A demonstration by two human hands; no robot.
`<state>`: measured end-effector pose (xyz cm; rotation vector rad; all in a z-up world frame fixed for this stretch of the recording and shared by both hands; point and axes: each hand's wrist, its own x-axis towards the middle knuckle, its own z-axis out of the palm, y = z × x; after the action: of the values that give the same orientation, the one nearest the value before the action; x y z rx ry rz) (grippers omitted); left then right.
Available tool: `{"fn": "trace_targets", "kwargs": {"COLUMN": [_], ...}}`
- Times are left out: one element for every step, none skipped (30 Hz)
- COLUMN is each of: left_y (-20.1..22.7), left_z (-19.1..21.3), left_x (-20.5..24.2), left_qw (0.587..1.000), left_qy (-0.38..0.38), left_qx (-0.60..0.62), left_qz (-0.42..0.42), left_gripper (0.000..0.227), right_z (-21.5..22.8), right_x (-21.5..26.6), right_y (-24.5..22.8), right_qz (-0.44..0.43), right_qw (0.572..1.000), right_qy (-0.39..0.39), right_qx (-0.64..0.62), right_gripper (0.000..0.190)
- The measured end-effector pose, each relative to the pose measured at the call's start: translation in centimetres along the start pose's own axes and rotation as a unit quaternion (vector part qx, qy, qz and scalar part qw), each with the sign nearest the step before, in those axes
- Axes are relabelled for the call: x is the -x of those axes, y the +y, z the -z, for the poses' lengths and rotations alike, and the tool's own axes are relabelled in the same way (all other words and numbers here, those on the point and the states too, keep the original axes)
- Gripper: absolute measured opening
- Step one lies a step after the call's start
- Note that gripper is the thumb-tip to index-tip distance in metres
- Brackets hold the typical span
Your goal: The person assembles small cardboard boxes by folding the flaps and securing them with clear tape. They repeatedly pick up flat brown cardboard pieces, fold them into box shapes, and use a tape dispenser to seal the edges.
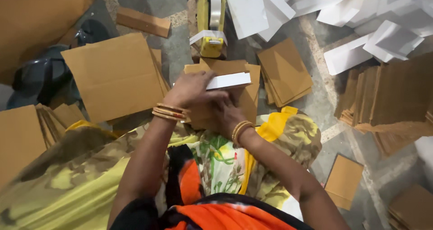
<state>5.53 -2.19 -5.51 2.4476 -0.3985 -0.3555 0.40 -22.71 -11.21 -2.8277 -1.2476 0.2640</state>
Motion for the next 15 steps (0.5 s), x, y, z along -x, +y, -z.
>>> {"fn": "trace_targets", "kwargs": {"left_y": [0.2, 0.4, 0.5, 0.5, 0.6, 0.6, 0.5, 0.2, 0.0, -0.1, -0.2, -0.1, -0.1, 0.0, 0.2], "left_z": [-0.4, -1.0, -1.3, -1.5, -1.9, -2.3, -2.5, -2.6, -2.7, -2.8, -2.8, -2.7, -2.7, -2.8, -2.8], "left_x": [0.2, 0.4, 0.5, 0.5, 0.5, 0.5, 0.6, 0.7, 0.7, 0.8, 0.8, 0.8, 0.7, 0.5, 0.4], "left_qw": [1.0, 0.998, 0.996, 0.992, 0.987, 0.98, 0.979, 0.978, 0.977, 0.978, 0.978, 0.978, 0.98, 0.981, 0.983], "left_qy": [0.024, 0.047, 0.072, 0.095, 0.118, 0.141, 0.145, 0.149, 0.155, 0.151, 0.148, 0.146, 0.144, 0.142, 0.139], "left_qx": [-0.016, -0.032, -0.05, -0.08, -0.109, -0.138, -0.141, -0.144, -0.146, -0.145, -0.144, -0.144, -0.137, -0.129, -0.122], "left_qz": [-0.001, -0.003, -0.004, -0.004, -0.005, -0.005, -0.014, -0.022, -0.03, -0.03, -0.029, -0.028, -0.024, -0.02, -0.015], "left_gripper": [0.062, 0.058, 0.054, 0.049, 0.043, 0.038, 0.041, 0.044, 0.047, 0.049, 0.05, 0.051, 0.047, 0.044, 0.041], "right_z": [-0.2, -0.3, -0.2, 0.0, 0.2, 0.3, 0.5, 0.6, 0.6, 0.6, 0.7, 0.8, 0.7, 0.7, 0.6], "right_x": [-0.2, -0.3, -0.4, -0.4, -0.2, 0.3, 1.0, 1.7, 2.2, 2.6, 2.6, 2.5, 2.1, 1.3, 0.7], "right_y": [-0.3, -0.3, -0.2, -0.1, 0.1, 0.5, 1.0, 1.5, 1.8, 2.3, 3.2, 4.0, 4.7, 6.0, 6.7], "right_qz": [-0.024, -0.047, -0.026, -0.004, 0.017, -0.006, -0.03, -0.053, -0.078, -0.101, -0.153, -0.204, -0.221, -0.238, -0.255], "right_qw": [0.998, 0.994, 0.995, 0.992, 0.985, 0.969, 0.948, 0.92, 0.874, 0.816, 0.79, 0.757, 0.727, 0.694, 0.659], "right_qy": [-0.041, -0.082, -0.03, 0.023, 0.074, 0.097, 0.121, 0.143, 0.224, 0.301, 0.367, 0.429, 0.426, 0.422, 0.416], "right_qx": [-0.028, -0.056, -0.09, -0.124, -0.157, -0.226, -0.294, -0.36, -0.424, -0.483, -0.467, -0.449, -0.491, -0.533, -0.573], "right_gripper": [0.075, 0.073, 0.073, 0.073, 0.073, 0.062, 0.051, 0.043, 0.033, 0.024, 0.016, 0.014, 0.026, 0.038, 0.05]}}
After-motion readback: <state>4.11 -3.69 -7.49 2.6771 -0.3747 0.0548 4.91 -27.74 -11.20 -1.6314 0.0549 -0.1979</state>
